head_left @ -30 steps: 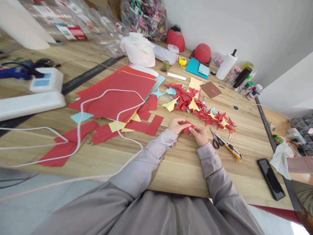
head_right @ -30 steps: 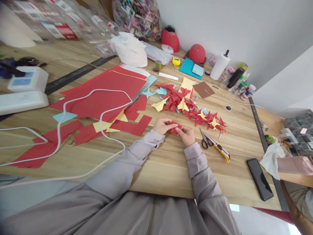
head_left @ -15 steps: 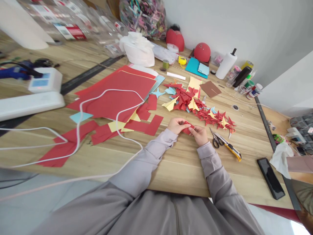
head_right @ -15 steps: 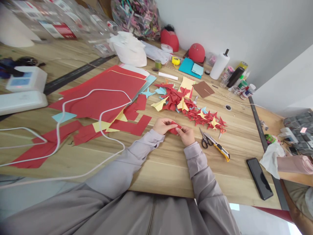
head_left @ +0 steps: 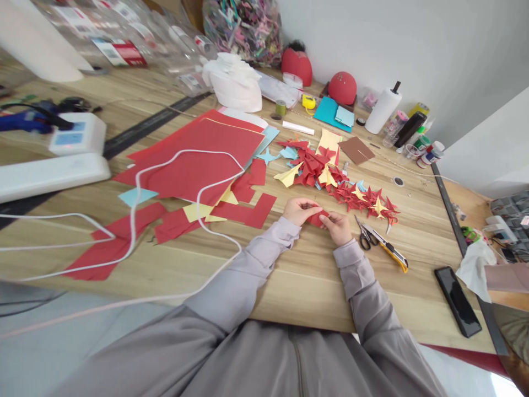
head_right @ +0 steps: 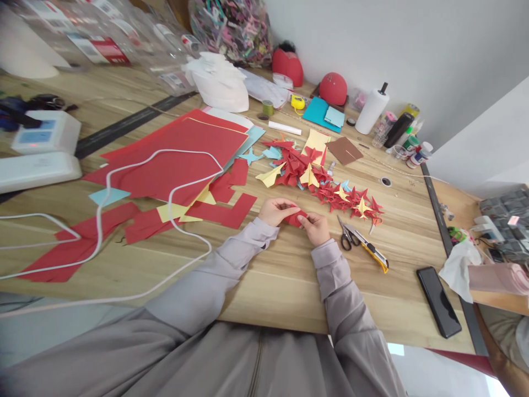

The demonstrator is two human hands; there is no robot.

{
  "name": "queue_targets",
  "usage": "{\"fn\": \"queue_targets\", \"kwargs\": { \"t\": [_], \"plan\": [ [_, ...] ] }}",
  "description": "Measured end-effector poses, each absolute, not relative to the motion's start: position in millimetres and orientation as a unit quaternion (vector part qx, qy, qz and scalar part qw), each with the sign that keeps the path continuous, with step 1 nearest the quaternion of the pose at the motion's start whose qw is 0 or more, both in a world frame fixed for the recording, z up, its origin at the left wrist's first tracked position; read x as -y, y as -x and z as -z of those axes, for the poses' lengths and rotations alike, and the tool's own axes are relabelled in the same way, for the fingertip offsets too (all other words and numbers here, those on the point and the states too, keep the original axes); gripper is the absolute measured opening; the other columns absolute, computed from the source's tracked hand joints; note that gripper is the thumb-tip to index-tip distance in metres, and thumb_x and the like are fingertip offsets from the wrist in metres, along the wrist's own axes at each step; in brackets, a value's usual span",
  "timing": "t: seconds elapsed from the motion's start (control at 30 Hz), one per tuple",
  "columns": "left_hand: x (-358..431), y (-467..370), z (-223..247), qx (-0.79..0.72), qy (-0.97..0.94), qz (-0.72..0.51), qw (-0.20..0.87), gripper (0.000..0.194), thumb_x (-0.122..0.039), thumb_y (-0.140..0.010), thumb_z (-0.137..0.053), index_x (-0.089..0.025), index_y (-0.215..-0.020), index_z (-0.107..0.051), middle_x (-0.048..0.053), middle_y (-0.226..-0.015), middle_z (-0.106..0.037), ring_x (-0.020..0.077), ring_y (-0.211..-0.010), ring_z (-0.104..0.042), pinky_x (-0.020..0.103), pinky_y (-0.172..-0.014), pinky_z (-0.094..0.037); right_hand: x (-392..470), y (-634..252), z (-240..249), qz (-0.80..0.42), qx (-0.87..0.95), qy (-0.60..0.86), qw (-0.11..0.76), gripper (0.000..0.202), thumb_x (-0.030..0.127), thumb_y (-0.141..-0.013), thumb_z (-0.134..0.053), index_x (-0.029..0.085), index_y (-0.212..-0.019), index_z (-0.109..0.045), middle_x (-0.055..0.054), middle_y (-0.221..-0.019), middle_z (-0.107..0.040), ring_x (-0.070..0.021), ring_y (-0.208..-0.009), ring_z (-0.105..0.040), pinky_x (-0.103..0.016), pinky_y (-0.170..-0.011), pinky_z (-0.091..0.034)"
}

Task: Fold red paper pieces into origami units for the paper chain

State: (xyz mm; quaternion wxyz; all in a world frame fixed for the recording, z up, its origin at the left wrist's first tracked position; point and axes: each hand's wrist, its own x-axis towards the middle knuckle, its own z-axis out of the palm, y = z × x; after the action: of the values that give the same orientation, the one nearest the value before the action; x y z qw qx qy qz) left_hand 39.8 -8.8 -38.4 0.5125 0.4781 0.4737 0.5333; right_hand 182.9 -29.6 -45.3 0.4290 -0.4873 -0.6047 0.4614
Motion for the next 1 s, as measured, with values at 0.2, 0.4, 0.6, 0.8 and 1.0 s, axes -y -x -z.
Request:
{"fn": "queue_targets", "kwargs": {
  "t": [0.2,0.4,0.6,0.8,1.0],
  "plan": [
    [7.3,-40.2,44.2,-0.468,-0.477,-0.538,0.514,0.019,-0.027,-0.05,-0.074,-0.013,-0.06,-0.066,0.003,-0.054,-0.064,0.0107,-0.049,-0.053,0.024,-0.05,-0.043,30.6,-180.2,45.1,-0.484,0.586,0.484,0.433,0.027,0.043,-0.068,-0.062,0.016,-0.062,-0.059,0.002,-0.05,-0.055,-0.0092,-0.045,-0.046,-0.024,-0.047,-0.039],
    [8.6,-41.1,46.6,-0.45,-0.486,-0.522,0.537,0.023,-0.031,-0.05,-0.075,-0.012,-0.061,-0.066,0.004,-0.059,-0.066,0.0117,-0.053,-0.055,0.025,-0.055,-0.044,30.3,-180.3,46.9,-0.495,0.583,0.466,0.445,0.025,0.041,-0.068,-0.062,0.016,-0.065,-0.059,0.001,-0.054,-0.056,-0.0091,-0.048,-0.049,-0.024,-0.049,-0.041],
    [10.4,-39.2,39.1,-0.456,-0.485,-0.513,0.542,0.025,-0.036,-0.056,-0.07,-0.013,-0.055,-0.064,-0.001,-0.05,-0.059,0.009,-0.049,-0.049,0.022,-0.051,-0.038,30.6,-182.0,46.2,-0.501,0.583,0.467,0.437,0.028,0.043,-0.068,-0.062,0.016,-0.065,-0.059,0.002,-0.052,-0.055,-0.009,-0.047,-0.047,-0.024,-0.048,-0.04],
    [9.6,-38.6,38.2,-0.456,-0.491,-0.509,0.54,0.028,-0.04,-0.061,-0.066,-0.013,-0.055,-0.064,-0.001,-0.05,-0.058,0.0096,-0.05,-0.049,0.023,-0.052,-0.039,30.3,-182.5,47.6,-0.491,0.583,0.484,0.43,0.03,0.046,-0.067,-0.061,0.016,-0.064,-0.059,0.001,-0.053,-0.055,-0.0102,-0.048,-0.048,-0.024,-0.049,-0.04],
    [7.6,-38.3,46.2,-0.437,-0.515,-0.498,0.545,0.028,-0.032,-0.049,-0.075,-0.012,-0.066,-0.067,0.003,-0.057,-0.062,0.0109,-0.051,-0.052,0.024,-0.052,-0.041,29.6,-182.5,48.6,-0.499,0.572,0.488,0.432,0.029,0.045,-0.067,-0.061,0.016,-0.064,-0.058,0.002,-0.052,-0.053,-0.0095,-0.047,-0.047,-0.023,-0.047,-0.039]
  ]
}}
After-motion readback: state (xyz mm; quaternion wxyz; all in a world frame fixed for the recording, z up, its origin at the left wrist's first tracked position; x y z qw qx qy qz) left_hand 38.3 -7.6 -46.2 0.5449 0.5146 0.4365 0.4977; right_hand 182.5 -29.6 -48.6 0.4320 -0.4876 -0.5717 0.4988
